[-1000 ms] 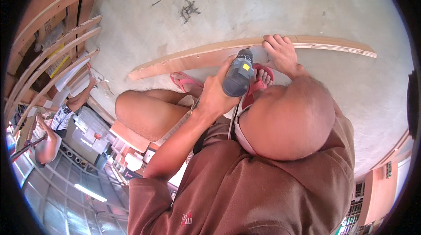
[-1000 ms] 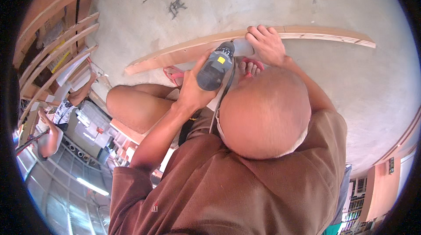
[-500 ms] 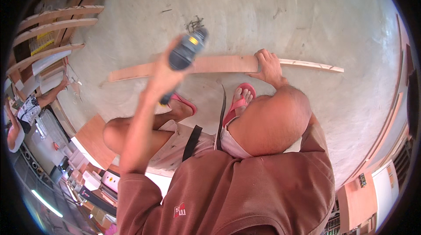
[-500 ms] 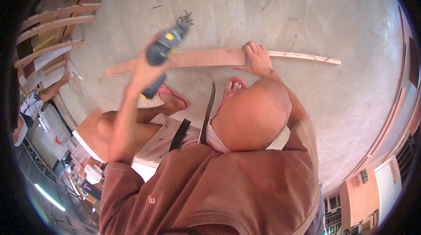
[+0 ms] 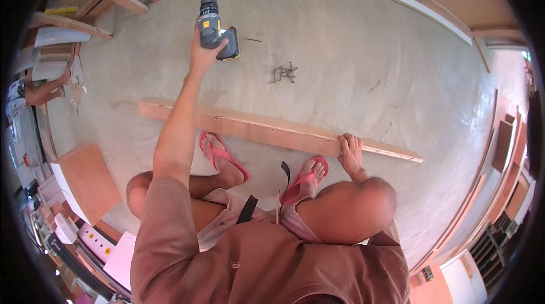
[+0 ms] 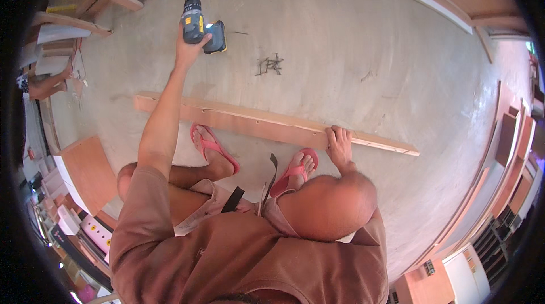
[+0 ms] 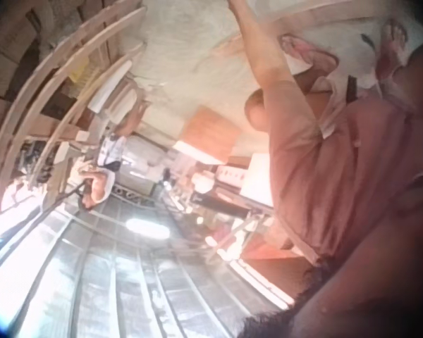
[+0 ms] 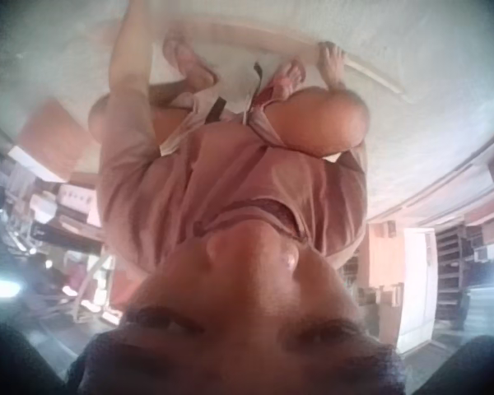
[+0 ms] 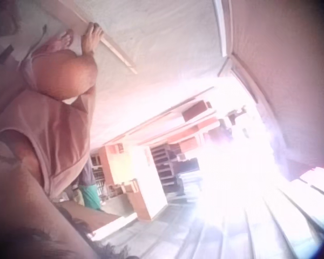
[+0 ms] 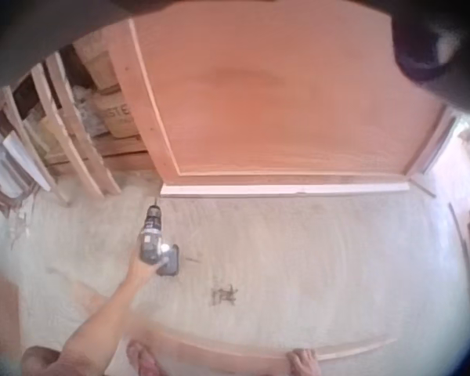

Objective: The person sits on the floor and uses a cordless drill to drive screws into a long wooden strip attached to a larger board. After fastening the strip, the person stands, lifts the assembled board, and places it on a workbench, then retrieves and positions additional wooden pieces.

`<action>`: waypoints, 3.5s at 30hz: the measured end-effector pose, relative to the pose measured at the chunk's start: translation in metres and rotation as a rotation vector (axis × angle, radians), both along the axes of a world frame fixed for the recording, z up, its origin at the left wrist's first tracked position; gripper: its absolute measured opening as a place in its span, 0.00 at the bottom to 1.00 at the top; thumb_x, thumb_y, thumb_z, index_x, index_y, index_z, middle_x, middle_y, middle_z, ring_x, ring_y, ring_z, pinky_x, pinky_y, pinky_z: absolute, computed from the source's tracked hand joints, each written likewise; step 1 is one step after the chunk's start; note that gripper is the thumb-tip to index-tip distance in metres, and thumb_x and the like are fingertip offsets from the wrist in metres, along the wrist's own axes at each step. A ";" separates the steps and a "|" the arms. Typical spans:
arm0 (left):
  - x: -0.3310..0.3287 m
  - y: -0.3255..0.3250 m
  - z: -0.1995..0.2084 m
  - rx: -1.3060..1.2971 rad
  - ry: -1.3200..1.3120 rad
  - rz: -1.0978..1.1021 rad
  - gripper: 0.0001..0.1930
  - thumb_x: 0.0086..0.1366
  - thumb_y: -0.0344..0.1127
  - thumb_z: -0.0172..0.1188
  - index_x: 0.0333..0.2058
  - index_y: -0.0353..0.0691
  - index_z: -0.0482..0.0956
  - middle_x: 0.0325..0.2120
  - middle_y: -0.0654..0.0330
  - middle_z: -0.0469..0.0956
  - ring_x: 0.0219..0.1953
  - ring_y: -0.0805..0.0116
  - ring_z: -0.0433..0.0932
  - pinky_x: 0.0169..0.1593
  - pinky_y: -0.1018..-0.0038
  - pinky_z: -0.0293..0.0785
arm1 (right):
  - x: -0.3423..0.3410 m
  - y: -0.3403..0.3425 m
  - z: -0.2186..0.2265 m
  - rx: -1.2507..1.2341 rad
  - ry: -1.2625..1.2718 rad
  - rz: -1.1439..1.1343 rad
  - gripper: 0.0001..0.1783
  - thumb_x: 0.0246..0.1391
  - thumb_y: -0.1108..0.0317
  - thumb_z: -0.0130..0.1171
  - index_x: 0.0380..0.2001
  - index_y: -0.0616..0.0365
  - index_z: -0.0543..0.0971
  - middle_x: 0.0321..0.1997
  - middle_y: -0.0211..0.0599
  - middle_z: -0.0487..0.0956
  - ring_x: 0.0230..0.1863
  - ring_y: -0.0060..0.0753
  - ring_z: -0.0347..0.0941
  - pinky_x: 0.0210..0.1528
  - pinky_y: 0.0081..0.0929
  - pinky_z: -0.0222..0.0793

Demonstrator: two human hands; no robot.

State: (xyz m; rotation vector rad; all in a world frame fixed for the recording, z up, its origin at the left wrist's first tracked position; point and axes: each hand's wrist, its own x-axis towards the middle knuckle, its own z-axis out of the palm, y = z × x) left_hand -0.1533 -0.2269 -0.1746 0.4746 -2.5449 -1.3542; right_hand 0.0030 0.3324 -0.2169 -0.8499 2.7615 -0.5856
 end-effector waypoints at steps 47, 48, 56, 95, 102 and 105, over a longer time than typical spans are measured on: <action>0.222 -0.060 0.543 1.301 0.129 0.927 0.26 0.76 0.44 0.51 0.61 0.26 0.67 0.57 0.46 0.74 0.58 0.55 0.76 0.61 0.58 0.79 | -0.202 -0.169 0.752 0.143 0.013 0.206 0.13 0.51 0.64 0.66 0.41 0.49 0.81 0.37 0.30 0.82 0.48 0.38 0.78 0.55 0.43 0.66; 0.208 -0.063 0.561 1.272 0.169 0.886 0.27 0.76 0.44 0.51 0.62 0.26 0.67 0.58 0.46 0.73 0.59 0.54 0.75 0.62 0.58 0.78 | -0.214 -0.165 0.755 0.093 0.053 0.180 0.12 0.51 0.63 0.66 0.40 0.49 0.82 0.36 0.31 0.82 0.48 0.38 0.78 0.55 0.43 0.66; 0.003 0.016 0.674 1.020 0.385 0.667 0.26 0.75 0.43 0.55 0.61 0.26 0.69 0.56 0.47 0.74 0.55 0.53 0.76 0.58 0.56 0.78 | -0.372 -0.048 0.762 -0.032 0.327 -0.007 0.09 0.54 0.68 0.62 0.40 0.47 0.83 0.37 0.28 0.82 0.49 0.34 0.77 0.63 0.45 0.62; -0.406 0.256 0.694 0.926 0.383 0.562 0.18 0.71 0.42 0.64 0.48 0.35 0.70 0.42 0.56 0.78 0.41 0.67 0.82 0.42 0.64 0.87 | -0.682 0.098 0.838 -0.387 0.639 -0.542 0.17 0.57 0.72 0.66 0.49 0.66 0.79 0.48 0.49 0.79 0.54 0.53 0.74 0.60 0.48 0.67; -0.400 0.267 0.750 1.105 0.360 0.493 0.22 0.71 0.44 0.64 0.51 0.33 0.68 0.44 0.56 0.77 0.46 0.67 0.81 0.43 0.65 0.87 | -0.651 -0.059 0.885 -0.161 0.397 0.174 0.40 0.50 0.62 0.74 0.65 0.55 0.70 0.65 0.51 0.69 0.67 0.57 0.64 0.70 0.53 0.58; -0.401 0.255 0.745 1.069 0.289 0.415 0.25 0.70 0.45 0.65 0.53 0.32 0.67 0.46 0.54 0.77 0.45 0.65 0.81 0.44 0.65 0.86 | -0.654 -0.085 0.888 0.052 0.379 0.291 0.49 0.47 0.58 0.75 0.72 0.50 0.65 0.72 0.52 0.63 0.71 0.58 0.60 0.73 0.59 0.51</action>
